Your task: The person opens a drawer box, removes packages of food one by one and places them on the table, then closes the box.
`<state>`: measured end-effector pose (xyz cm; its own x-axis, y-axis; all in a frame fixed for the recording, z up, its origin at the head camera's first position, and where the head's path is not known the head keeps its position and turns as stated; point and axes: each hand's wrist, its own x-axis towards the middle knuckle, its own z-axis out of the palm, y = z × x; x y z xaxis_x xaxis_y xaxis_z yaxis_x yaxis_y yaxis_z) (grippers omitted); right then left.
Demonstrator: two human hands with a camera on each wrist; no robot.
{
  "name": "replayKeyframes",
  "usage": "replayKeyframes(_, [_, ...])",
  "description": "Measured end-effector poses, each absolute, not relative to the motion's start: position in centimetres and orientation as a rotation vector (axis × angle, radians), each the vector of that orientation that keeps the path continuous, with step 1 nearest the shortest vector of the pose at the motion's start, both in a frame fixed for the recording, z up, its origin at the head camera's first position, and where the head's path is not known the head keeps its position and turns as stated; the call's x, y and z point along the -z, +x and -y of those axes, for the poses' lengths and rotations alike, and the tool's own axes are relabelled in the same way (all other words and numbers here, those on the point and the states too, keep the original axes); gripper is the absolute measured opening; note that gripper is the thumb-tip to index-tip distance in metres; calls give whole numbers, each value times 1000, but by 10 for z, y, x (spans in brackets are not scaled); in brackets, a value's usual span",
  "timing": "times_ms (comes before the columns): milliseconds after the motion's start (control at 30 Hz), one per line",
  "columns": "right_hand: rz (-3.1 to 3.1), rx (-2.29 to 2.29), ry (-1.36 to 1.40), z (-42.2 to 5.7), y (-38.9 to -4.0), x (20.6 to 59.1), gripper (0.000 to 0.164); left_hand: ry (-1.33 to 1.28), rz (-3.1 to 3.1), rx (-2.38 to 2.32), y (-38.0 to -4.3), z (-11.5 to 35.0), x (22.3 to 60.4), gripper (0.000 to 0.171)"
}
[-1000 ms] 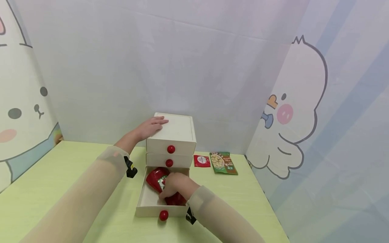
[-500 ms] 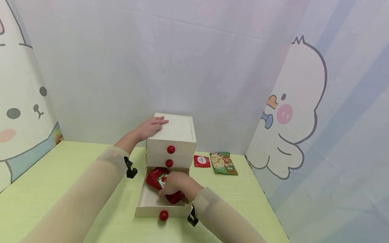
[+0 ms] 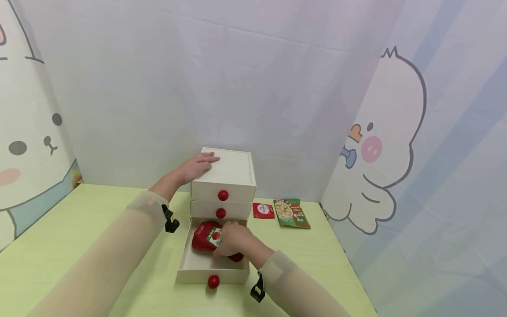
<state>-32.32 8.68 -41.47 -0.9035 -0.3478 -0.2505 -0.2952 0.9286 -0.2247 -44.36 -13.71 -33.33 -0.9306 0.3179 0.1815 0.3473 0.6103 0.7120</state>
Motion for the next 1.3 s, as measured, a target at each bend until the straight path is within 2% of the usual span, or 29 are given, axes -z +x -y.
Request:
replayKeyframes(800, [-2754,558,-778,-157,-315,405,81,-553,2791,1267,-438,136,330,56])
replayKeyframes(1133, [-2734,571,-805,-189,-313,406,71,-557,2782,1284,-438,135,331,56])
replayKeyframes(1300, [-2721,610,-780,-207,-313,408,71,-556,2784,1271,-439,135,330,56])
